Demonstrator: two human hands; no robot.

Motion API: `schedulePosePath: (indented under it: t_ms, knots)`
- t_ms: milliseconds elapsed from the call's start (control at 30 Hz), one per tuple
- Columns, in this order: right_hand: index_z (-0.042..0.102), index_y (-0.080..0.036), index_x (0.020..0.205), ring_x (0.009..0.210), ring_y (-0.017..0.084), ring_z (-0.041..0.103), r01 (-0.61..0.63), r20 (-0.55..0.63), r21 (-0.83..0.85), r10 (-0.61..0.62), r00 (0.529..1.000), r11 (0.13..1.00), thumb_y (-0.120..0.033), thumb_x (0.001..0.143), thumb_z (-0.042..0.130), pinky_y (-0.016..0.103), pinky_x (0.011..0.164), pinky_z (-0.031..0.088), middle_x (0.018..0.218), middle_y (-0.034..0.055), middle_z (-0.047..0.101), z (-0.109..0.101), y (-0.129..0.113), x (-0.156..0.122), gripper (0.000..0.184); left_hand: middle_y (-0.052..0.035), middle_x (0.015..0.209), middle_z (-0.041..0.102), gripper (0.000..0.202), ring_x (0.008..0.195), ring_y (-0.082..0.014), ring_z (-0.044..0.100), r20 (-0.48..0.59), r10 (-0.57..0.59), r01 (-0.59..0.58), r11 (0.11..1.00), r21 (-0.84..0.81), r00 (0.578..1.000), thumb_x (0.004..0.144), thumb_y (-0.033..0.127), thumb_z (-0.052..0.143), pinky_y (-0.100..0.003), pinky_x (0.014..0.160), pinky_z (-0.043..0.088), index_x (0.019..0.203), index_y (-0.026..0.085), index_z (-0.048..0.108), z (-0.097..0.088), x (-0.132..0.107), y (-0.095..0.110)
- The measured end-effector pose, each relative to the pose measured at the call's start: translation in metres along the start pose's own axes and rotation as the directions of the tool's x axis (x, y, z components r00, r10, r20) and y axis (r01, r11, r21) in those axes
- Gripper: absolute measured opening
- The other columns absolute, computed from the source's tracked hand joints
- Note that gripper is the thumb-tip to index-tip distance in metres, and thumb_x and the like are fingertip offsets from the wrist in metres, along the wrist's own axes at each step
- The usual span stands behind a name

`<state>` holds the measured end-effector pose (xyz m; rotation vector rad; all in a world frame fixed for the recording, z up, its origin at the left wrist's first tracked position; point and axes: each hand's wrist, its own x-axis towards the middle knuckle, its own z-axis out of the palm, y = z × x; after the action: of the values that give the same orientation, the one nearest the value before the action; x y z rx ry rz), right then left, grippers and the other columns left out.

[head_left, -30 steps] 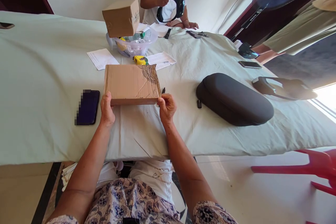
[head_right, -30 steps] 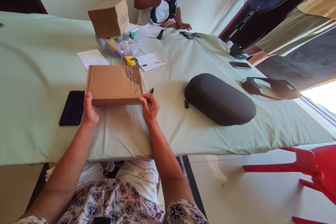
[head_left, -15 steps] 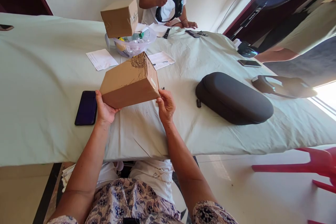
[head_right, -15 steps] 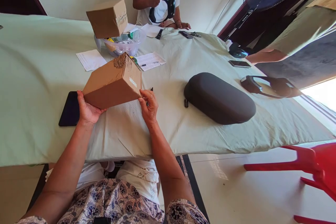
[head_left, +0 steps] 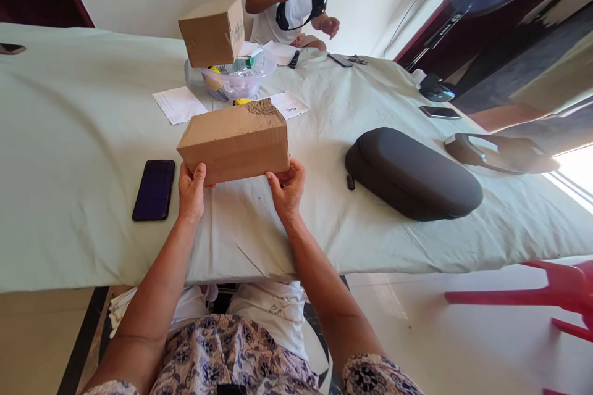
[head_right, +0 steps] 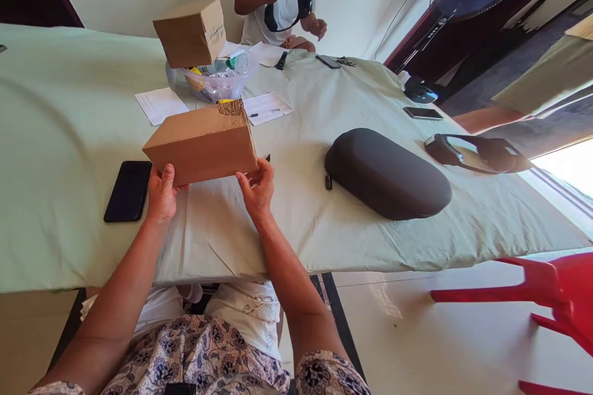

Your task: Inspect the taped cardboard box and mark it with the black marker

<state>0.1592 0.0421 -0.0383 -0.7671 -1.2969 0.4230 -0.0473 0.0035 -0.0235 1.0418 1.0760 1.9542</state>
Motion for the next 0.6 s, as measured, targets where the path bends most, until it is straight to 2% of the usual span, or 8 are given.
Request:
schedulePosePath:
  t_ms: [100, 200, 267, 367, 467, 600]
  knots:
    - [0.042, -0.029, 0.128, 0.064, 0.008, 0.058, -0.033, 0.039, -0.027, 0.034, 0.999, 0.999, -0.052, 0.078, 0.078, 0.022, 0.054, 0.046, 0.096, -0.0028, 0.061, 0.008, -0.002, -0.007, 0.066, -0.0115, 0.126, 0.064, 0.080, 0.111, -0.0255, 0.066, -0.021, 0.070, -0.067, 0.993, 0.098, 0.997, 0.065, 0.071, 0.082, -0.034, 0.082, 0.061, 0.122, 0.024, 0.051, 0.004, -0.004, 0.002]
    - [0.034, -0.031, 0.136, 0.065, 0.009, 0.059, -0.069, 0.057, -0.022, 0.070, 0.996, 0.997, -0.050, 0.075, 0.080, 0.022, 0.052, 0.045, 0.103, -0.0011, 0.060, 0.015, -0.006, -0.014, 0.079, -0.0143, 0.134, 0.061, 0.095, 0.123, -0.0294, 0.063, -0.060, 0.097, -0.085, 0.979, 0.183, 0.993, 0.058, 0.068, 0.088, -0.044, 0.104, 0.056, 0.130, 0.023, 0.045, 0.009, -0.009, 0.004]
    - [0.030, -0.032, 0.140, 0.068, 0.010, 0.061, -0.109, 0.060, -0.038, 0.111, 0.992, 0.993, -0.051, 0.072, 0.082, 0.022, 0.051, 0.045, 0.108, 0.0007, 0.060, 0.018, -0.009, -0.017, 0.088, -0.0178, 0.139, 0.058, 0.108, 0.129, -0.0329, 0.060, -0.092, 0.115, -0.091, 0.969, 0.231, 0.989, 0.053, 0.068, 0.090, -0.047, 0.107, 0.054, 0.136, 0.021, 0.040, 0.012, -0.013, 0.005]
    - [0.025, -0.033, 0.145, 0.074, 0.012, 0.063, -0.174, 0.060, -0.084, 0.179, 0.982, 0.981, -0.051, 0.066, 0.087, 0.023, 0.052, 0.046, 0.120, 0.0044, 0.058, 0.020, -0.013, -0.021, 0.102, -0.0212, 0.145, 0.053, 0.120, 0.135, -0.0365, 0.057, -0.112, 0.140, -0.099, 0.945, 0.313, 0.984, 0.052, 0.067, 0.091, -0.048, 0.106, 0.055, 0.145, 0.020, 0.032, 0.016, -0.019, 0.004]
    - [0.018, -0.033, 0.150, 0.081, 0.014, 0.064, -0.208, 0.047, -0.114, 0.215, 0.976, 0.971, -0.051, 0.063, 0.088, 0.024, 0.055, 0.048, 0.130, 0.0081, 0.055, 0.021, -0.014, -0.023, 0.113, -0.0229, 0.149, 0.050, 0.125, 0.137, -0.0397, 0.054, -0.114, 0.146, -0.086, 0.905, 0.416, 0.983, 0.050, 0.064, 0.093, -0.053, 0.110, 0.052, 0.148, 0.022, 0.028, 0.019, -0.026, 0.001]
    - [0.017, -0.033, 0.151, 0.084, 0.015, 0.065, -0.224, 0.014, -0.154, 0.229, 0.973, 0.962, -0.049, 0.063, 0.089, 0.027, 0.063, 0.052, 0.133, 0.0090, 0.054, 0.022, -0.012, -0.024, 0.116, -0.0254, 0.153, 0.046, 0.126, 0.143, -0.0436, 0.048, -0.121, 0.163, -0.081, 0.860, 0.504, 0.979, 0.049, 0.064, 0.094, -0.059, 0.118, 0.042, 0.148, 0.021, 0.030, 0.021, -0.030, -0.001]
